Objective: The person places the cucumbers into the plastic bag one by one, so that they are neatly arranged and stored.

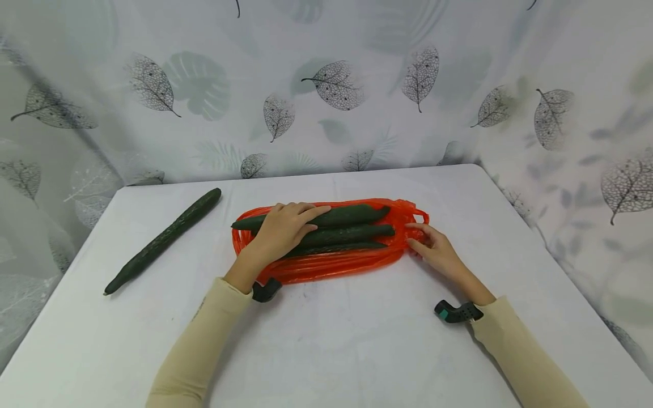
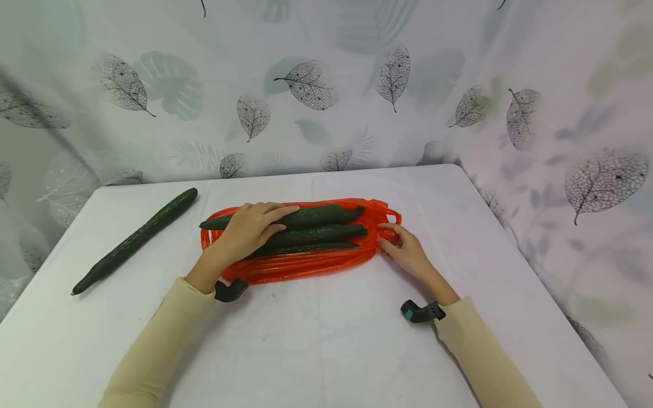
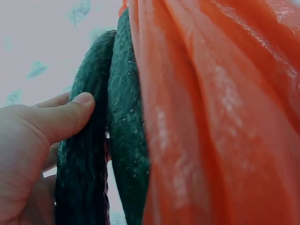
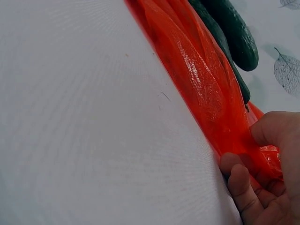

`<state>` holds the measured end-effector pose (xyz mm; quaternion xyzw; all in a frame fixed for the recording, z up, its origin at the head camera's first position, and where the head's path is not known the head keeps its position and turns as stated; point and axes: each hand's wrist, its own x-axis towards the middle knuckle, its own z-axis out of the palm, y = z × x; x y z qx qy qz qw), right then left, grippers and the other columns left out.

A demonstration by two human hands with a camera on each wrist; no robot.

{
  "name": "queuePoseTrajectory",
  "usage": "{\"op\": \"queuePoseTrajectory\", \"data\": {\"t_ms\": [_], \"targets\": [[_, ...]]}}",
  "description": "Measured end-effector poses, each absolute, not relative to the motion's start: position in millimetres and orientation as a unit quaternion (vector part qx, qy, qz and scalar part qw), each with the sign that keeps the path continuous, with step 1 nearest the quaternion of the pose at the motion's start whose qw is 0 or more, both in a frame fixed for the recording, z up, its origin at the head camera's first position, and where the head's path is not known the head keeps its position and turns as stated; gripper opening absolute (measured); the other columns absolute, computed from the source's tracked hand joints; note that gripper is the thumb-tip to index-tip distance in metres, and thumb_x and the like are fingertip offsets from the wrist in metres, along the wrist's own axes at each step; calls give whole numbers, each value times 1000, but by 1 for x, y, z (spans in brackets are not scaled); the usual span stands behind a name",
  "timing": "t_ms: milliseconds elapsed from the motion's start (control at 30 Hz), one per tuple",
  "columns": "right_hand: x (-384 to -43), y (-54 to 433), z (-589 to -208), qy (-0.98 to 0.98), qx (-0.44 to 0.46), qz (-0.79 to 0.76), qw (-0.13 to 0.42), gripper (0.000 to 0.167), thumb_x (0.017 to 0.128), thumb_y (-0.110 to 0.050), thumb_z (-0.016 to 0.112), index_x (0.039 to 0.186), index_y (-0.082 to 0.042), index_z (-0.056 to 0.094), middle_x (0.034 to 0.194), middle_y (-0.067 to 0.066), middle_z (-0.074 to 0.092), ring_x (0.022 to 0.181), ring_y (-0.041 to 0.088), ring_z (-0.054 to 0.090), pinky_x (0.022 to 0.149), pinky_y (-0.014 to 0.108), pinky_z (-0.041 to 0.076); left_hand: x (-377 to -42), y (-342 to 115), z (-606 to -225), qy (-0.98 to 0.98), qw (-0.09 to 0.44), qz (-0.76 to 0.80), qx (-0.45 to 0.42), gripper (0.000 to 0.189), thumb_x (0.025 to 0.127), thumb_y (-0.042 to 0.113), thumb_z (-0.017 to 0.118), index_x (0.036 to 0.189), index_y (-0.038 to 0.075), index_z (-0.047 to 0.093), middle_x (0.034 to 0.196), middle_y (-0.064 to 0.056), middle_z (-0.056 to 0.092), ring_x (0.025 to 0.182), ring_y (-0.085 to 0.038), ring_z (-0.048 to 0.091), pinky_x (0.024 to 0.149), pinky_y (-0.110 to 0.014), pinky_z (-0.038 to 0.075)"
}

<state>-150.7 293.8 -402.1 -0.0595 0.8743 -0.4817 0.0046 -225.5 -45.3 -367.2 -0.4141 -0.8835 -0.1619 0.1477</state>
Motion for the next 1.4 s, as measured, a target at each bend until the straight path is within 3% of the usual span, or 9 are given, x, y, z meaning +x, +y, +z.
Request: {"op": "queuePoseTrajectory", "data": {"t_ms": [400,933,1400], "targets": [[-166,312,-437,867,-55,-495,0,42,99,-11,56,139,0,48,90,20,61,70,14,56,59,21,50,-232,-29,-372,-886,119,-163,-416,46,95,24,64,140,21,55,126,-8,64,112,-26,62,87,-43,49],[-167,311,-438,862,-64,-502,-6,41,99,-11,57,137,0,49,88,20,60,69,13,56,60,20,50,-243,-28,-376,-896,22,-213,-390,47,99,23,58,144,17,49,136,-9,59,122,-30,56,101,-50,43],[-166,312,-438,861,-67,-503,-8,41,99,-11,57,137,1,49,89,21,60,69,12,57,62,20,51,-246,-31,-376,-894,-54,-247,-369,42,104,19,47,145,13,48,144,-8,51,135,-26,46,112,-45,35]]}}
